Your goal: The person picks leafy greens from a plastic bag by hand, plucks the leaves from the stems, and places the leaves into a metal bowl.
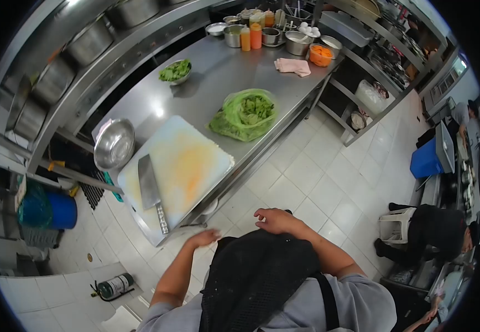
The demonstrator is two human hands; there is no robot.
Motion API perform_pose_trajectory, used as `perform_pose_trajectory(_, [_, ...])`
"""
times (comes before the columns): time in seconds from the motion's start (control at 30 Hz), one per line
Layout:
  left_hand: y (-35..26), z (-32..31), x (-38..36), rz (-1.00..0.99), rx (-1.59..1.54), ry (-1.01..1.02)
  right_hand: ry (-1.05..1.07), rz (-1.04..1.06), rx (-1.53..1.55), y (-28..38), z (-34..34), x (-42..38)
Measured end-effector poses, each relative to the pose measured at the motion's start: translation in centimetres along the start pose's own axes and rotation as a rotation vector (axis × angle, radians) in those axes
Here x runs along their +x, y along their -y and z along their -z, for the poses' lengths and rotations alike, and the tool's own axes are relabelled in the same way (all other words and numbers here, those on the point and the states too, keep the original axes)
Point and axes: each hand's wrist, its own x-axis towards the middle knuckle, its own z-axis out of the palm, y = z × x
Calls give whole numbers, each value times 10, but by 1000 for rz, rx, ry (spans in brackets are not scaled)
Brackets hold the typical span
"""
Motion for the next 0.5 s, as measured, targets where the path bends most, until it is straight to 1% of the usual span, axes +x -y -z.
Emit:
perform_pose_trajectory(0.03, [-133,60,-9,186,-234,-1,-15,8,11,-5,6,-5])
perform_pose_trajectory(0.07, [-155,78,18,-25,-421,-122,-34,-23,29,-9,14,-15])
perform_pose_trajectory(0.1, [-183,104,48,-198,-512,-200,-53,-54,45,-16,23,-23])
perform_pose_trajectory(0.13, [-240,130,61,-119,-529,-352,-88,-19,69,-35,26,-30])
perform_pose_trajectory(0.17, [-271,153,82,-101,-540,-576,-96,-10,71,-54,30,-39])
perform_pose_trajectory(0.2, [-272,179,115,-207,-413,-798,-141,-10,100,-75,35,-49])
perform_pose_trajectory(0.27, [-297,225,159,-18,200,-1354,-236,-24,157,-120,42,-68])
perform_pose_trajectory(0.3, [-292,243,182,36,368,-1484,-242,-12,168,-141,54,-78])
perform_pose_trajectory(0.33, [-281,259,201,87,545,-1602,-281,-68,198,-159,62,-91])
perform_pose_trajectory(0.37, [-273,274,212,81,571,-1590,-317,-129,234,-174,66,-104])
perform_pose_trajectory(0.4, [-266,288,218,232,532,-1327,-320,-127,256,-183,73,-117])
perform_pose_trajectory(0.43, [-266,300,219,373,484,-1065,-374,-204,290,-191,84,-131])
perform_pose_trajectory(0.47, [-274,311,216,329,377,-1046,-433,-282,321,-204,96,-142])
perform_pose_trajectory(0.5, [-288,323,210,277,272,-1024,-487,-273,377,-222,98,-149])
